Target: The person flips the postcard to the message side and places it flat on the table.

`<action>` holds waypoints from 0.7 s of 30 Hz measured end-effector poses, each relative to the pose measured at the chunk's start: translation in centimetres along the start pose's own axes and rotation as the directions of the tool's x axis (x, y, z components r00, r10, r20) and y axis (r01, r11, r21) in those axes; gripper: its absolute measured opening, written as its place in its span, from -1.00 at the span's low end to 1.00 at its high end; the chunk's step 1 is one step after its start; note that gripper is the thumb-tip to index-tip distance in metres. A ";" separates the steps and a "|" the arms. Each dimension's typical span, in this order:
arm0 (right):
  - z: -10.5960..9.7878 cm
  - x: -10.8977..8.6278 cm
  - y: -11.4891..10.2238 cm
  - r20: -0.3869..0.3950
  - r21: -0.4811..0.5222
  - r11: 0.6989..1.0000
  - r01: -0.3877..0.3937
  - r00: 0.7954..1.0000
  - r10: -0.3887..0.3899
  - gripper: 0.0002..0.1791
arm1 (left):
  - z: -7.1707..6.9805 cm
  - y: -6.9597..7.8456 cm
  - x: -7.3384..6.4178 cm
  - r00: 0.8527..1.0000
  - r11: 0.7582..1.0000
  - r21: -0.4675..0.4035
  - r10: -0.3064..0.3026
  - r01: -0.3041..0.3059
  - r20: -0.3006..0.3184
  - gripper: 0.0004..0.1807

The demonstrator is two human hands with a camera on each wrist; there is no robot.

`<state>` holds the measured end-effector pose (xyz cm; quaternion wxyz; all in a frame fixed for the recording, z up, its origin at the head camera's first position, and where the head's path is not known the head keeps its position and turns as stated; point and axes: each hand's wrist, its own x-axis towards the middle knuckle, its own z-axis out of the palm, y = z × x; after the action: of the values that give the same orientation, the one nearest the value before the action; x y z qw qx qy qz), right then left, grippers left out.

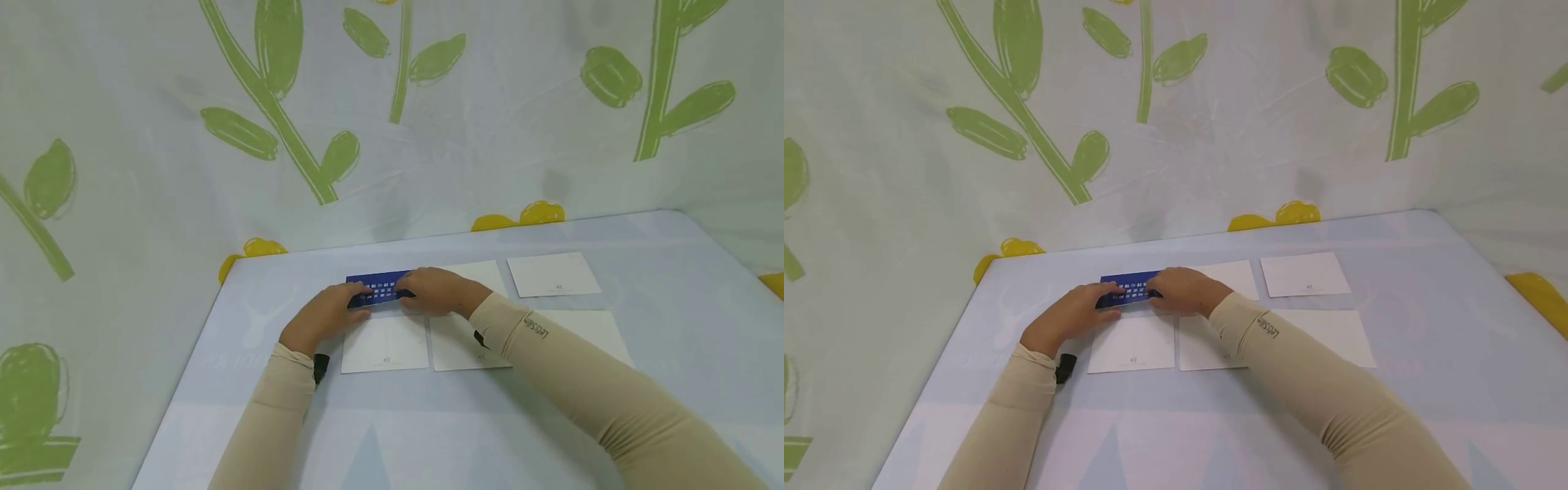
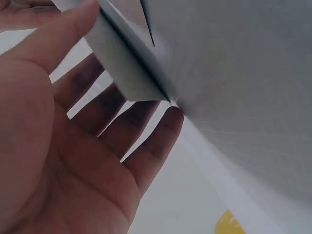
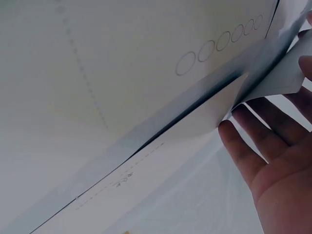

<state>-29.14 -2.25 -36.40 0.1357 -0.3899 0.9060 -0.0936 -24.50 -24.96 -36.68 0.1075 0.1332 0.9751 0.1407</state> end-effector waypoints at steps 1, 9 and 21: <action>-0.1 0.0 0.0 -0.001 0.003 1.000 -0.002 1.000 0.002 -0.63 | -0.1 0.0 0.1 1.000 1.000 -0.002 0.000 0.000 -0.012 -0.47; -0.5 0.2 0.4 -0.005 0.052 0.999 -0.008 1.000 0.009 -0.66 | -0.5 -0.3 0.5 0.992 1.000 0.030 -0.001 0.005 -0.127 -0.62; -0.5 -0.1 0.8 -0.016 0.147 0.989 -0.011 1.000 0.014 -0.57 | -0.5 -0.6 0.5 0.985 1.000 0.009 -0.013 0.014 -0.170 -0.71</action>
<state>-29.76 -1.67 -36.15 0.1567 -0.3723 0.9003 -0.1623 -25.23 -25.53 -36.46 0.0240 0.1147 0.9824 0.1457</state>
